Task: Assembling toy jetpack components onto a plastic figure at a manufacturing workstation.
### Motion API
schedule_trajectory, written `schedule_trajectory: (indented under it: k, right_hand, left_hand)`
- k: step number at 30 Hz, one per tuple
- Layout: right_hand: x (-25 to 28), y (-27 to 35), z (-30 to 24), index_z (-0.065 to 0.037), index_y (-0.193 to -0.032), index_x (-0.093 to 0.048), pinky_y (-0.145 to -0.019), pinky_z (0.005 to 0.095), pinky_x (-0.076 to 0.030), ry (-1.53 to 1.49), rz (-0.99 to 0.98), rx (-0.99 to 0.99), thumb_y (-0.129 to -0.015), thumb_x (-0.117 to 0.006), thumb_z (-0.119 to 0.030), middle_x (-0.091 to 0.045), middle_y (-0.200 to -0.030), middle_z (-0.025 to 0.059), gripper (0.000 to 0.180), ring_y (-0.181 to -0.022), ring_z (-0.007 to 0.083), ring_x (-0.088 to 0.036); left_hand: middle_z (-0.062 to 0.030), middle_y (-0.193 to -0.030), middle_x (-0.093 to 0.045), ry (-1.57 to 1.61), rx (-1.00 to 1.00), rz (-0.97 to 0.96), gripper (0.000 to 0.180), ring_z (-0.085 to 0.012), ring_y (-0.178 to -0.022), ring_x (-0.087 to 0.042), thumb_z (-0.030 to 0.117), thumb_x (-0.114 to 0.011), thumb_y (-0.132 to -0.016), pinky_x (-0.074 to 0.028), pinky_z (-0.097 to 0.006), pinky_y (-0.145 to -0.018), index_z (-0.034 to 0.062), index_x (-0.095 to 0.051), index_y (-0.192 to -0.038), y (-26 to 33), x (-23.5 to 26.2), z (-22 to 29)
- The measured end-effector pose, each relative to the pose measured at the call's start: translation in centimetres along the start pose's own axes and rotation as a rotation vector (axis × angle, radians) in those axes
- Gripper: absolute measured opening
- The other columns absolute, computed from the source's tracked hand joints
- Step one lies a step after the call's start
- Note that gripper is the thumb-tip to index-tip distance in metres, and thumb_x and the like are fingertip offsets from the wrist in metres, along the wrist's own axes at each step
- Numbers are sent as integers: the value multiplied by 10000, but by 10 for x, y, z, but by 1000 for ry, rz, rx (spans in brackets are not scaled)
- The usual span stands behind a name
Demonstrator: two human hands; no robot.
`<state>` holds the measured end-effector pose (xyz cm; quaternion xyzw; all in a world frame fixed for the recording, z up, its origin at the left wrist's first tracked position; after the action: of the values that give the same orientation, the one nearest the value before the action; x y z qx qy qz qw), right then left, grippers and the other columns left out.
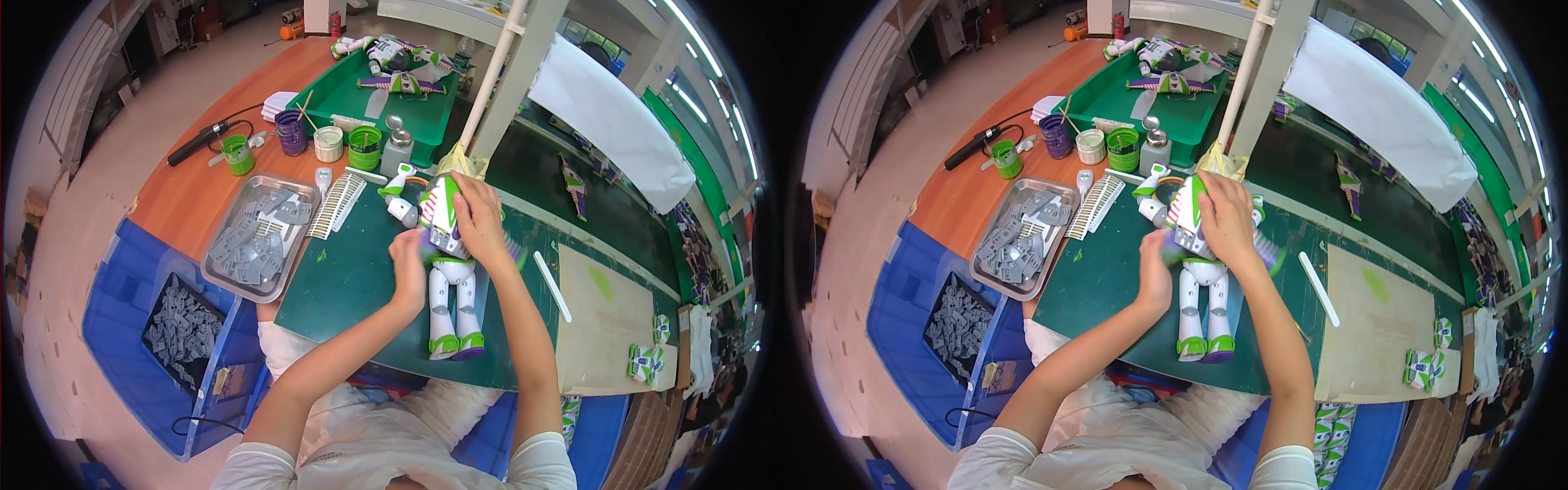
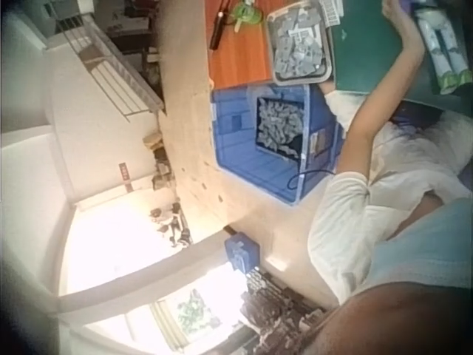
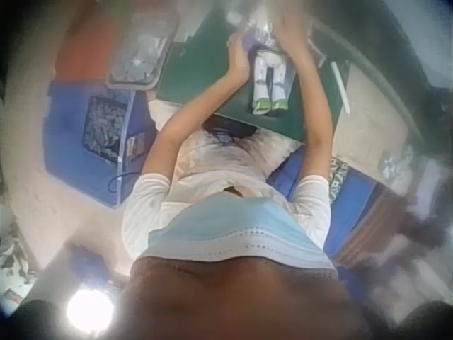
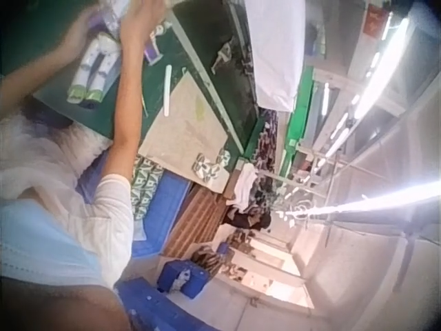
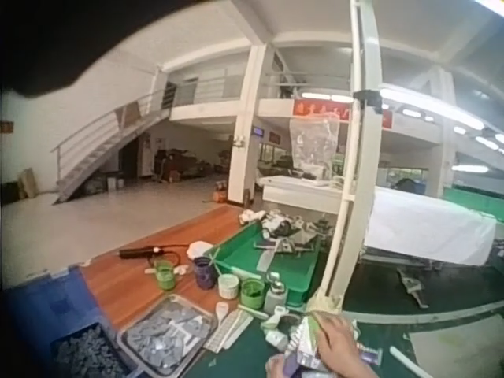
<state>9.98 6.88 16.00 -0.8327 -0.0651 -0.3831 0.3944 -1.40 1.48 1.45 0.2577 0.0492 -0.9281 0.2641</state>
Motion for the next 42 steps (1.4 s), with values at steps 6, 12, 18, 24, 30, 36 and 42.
schedule_trajectory:
  k: [6,12,18,24,30,36,42]
  right_hand:
    - [7,-2,17,-77,-1225,-551,-1027,404,-284,91,16,-97,-889,-482,-155,-546,-1220,142,352,-1211,308,-426]
    - [-1,-5,1,-56,-1190,-559,-1004,421,-298,92,11,-45,-864,-505,-169,-575,-1180,137,350,-1171,317,-457]
    - [-2,-18,15,-51,-1124,-578,-965,432,-333,183,4,18,-861,-503,-182,-589,-1136,144,304,-1116,333,-490]
    - [0,-18,18,-39,-1082,-599,-941,399,-384,51,16,-73,-875,-506,-183,-614,-1040,145,269,-1008,332,-533]
    - [1,-19,24,-43,-1067,-606,-932,406,-386,51,43,-90,-872,-513,-191,-616,-1040,141,261,-1007,326,-536]
    - [10,-16,24,-39,-1046,-612,-934,413,-378,47,31,-123,-862,-524,-198,-623,-1043,140,259,-1023,328,-534]
    - [8,-11,46,-36,-1056,-613,-930,384,-385,-318,150,-209,-887,-508,-228,-606,-1086,157,277,-1053,317,-535]
  left_hand:
    - [-90,-1182,-531,748,383,-264,708,-222,-1108,-479,627,-364,-867,-283,-394,-1027,23,-457,-1225,-33,-30,16]
    - [-34,-1269,-437,252,366,-327,510,-164,-1134,-480,203,-513,-924,-391,-368,-978,171,-243,-1356,-41,-26,-30]
    - [-101,-1191,-484,-44,312,-387,535,-180,-1105,-503,203,-586,-897,-444,-333,-909,86,-283,-1322,-50,-30,-17]
    - [-84,-1157,-511,2,350,-341,435,-182,-1049,-544,106,-565,-874,-487,-333,-851,96,-365,-1260,-50,-24,-17]
    - [-43,-1077,-565,453,493,-190,249,-205,-998,-544,205,-496,-846,-383,-379,-922,111,-520,-1075,-91,11,-4]
    - [-68,-1126,-552,114,33,-320,283,-206,-1057,-511,248,-442,-898,-383,-351,-910,70,-557,-1085,-131,-25,74]
    - [-203,-1307,-410,-725,-938,-433,331,-373,-1257,-350,130,-440,-881,-244,-448,-1057,3,-472,-1186,8,-95,86]
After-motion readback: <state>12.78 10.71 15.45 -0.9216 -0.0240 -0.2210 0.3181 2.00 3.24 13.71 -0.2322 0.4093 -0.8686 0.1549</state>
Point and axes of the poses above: each hand's wrist, its own y-axis away from the middle knuckle, its own x-axis out of the back of the hand, z = x × y, the point moved 9 cm from there along -y, towards the middle knuckle
